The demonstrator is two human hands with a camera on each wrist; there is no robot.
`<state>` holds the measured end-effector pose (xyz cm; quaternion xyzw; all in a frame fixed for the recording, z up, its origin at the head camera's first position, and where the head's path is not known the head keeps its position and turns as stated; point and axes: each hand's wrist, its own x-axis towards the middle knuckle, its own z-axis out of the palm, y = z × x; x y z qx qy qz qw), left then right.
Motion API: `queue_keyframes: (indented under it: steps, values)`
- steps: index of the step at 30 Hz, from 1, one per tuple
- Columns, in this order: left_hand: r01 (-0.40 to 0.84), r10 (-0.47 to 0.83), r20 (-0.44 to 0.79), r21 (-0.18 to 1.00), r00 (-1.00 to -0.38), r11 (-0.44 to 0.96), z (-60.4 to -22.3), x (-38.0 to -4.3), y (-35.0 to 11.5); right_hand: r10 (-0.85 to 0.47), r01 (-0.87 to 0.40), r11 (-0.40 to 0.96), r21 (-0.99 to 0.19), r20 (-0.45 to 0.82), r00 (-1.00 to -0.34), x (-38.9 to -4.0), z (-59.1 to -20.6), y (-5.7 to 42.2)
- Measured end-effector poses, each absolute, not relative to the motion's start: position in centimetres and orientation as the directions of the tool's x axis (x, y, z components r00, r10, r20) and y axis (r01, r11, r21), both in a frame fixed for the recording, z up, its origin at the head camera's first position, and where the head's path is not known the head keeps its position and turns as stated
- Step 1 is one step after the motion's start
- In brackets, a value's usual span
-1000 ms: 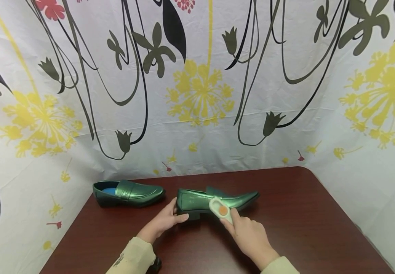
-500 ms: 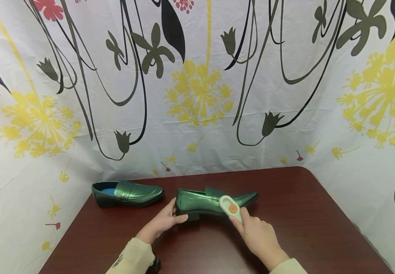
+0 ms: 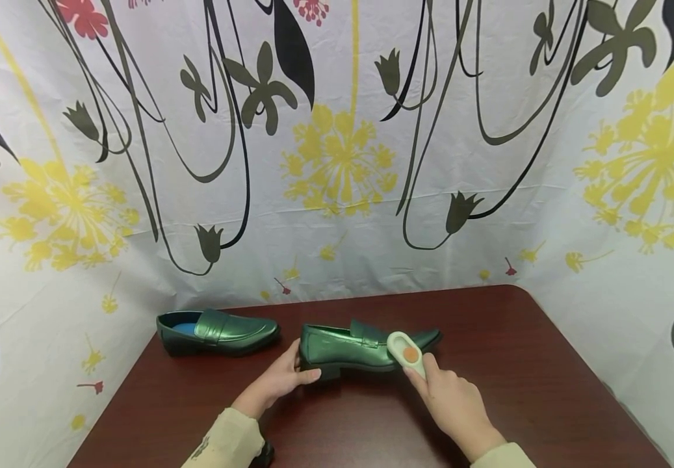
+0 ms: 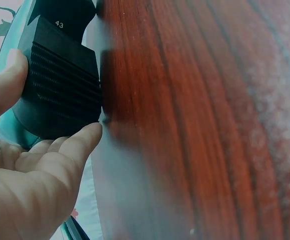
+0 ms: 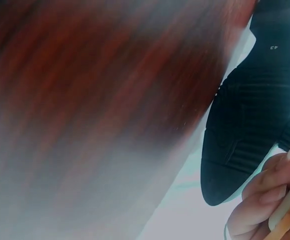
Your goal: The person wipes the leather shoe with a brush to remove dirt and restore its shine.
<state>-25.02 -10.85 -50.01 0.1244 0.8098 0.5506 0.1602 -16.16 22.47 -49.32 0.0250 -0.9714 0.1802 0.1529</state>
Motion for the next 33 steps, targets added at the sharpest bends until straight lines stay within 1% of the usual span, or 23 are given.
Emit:
queue_keyframes:
  steps: [7,12,29,33]
  values:
    - [0.018,0.365,-0.132,0.925,-0.922,0.379,-50.1,-24.8,-10.8,0.012,-0.095,0.936,-0.339,0.301,-0.953,-16.0,-49.3,23.0]
    - [0.011,0.352,-0.140,0.920,-0.925,0.393,-50.3,-24.9,-10.7,0.017,-0.079,0.939,-0.336,0.273,-0.962,-15.9,-49.2,23.4]
    - [0.072,0.364,-0.095,0.905,-0.927,0.419,-50.7,-24.7,-10.6,0.038,-0.040,0.930,-0.366,0.204,-0.978,-15.5,-49.3,25.5]
    - [0.086,0.366,-0.084,0.901,-0.927,0.426,-50.7,-24.7,-10.6,0.047,-0.022,0.925,-0.379,0.171,-0.984,-15.5,-49.3,25.9]
